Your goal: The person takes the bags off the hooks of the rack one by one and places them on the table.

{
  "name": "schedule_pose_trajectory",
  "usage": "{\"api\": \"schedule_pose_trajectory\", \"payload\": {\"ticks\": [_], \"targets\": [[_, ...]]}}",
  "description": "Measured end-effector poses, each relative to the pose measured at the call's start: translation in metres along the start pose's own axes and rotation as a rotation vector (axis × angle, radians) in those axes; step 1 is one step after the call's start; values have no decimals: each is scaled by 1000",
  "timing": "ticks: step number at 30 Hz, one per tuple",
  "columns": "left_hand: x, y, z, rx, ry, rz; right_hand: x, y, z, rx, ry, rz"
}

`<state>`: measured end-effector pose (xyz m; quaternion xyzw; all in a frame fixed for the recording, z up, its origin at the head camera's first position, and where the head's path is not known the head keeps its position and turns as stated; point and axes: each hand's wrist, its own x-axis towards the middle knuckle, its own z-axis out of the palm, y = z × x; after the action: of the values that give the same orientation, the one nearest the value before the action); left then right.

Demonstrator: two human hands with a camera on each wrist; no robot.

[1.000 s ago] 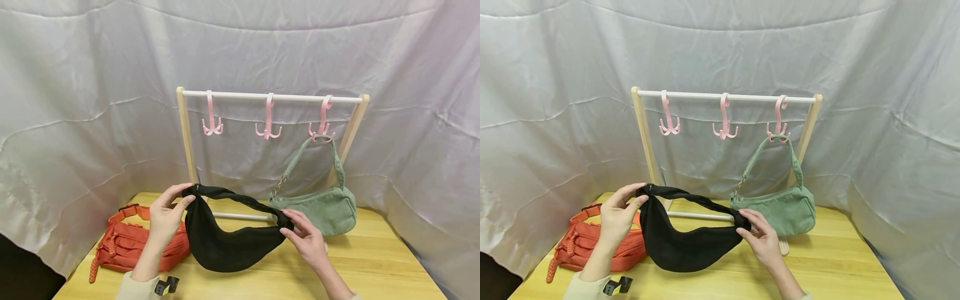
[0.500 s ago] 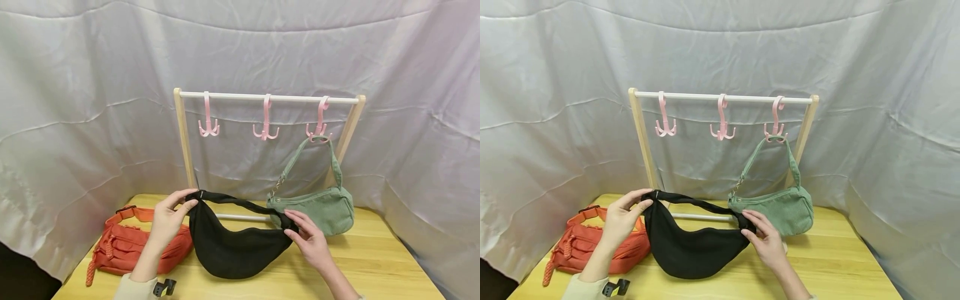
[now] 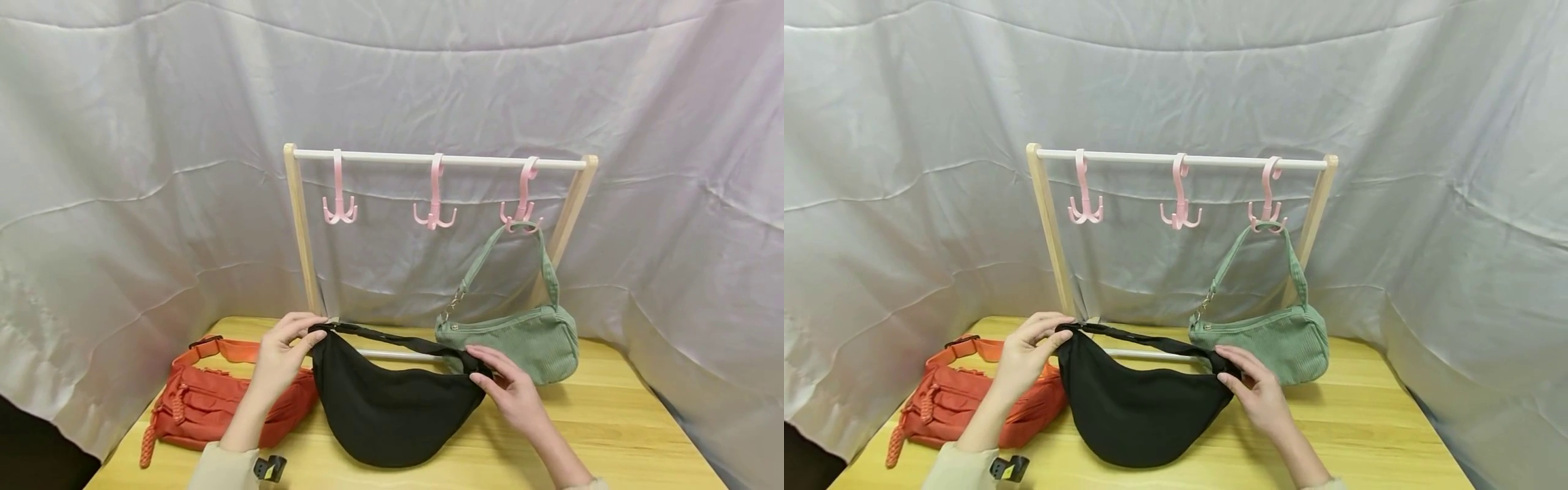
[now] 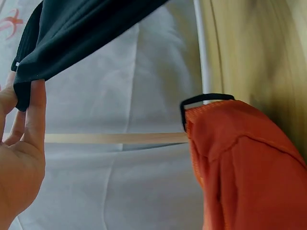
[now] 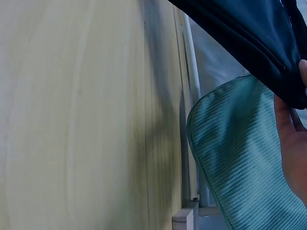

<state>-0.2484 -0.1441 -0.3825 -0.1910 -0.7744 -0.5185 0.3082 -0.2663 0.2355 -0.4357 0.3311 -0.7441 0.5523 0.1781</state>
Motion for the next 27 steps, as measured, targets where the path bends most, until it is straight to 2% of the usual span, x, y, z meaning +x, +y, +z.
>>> {"api": "schedule_pose_trajectory", "payload": {"ticks": [10,14,17,21,27], "targets": [[-3,-23,7,28,-67,-63,2,6,-4,-90,-39,84],[-5,-29,11,20,-83,-137,4,9,-6,-152,-47,87],[-8,-48,14,26,-96,-203,3,24,-8,-163,-65,88],[-11,-75,17,61,-122,-248,1,46,-10,-168,-91,91],[-12,-87,20,127,-190,-262,2,45,-7,-213,-81,86]]}}
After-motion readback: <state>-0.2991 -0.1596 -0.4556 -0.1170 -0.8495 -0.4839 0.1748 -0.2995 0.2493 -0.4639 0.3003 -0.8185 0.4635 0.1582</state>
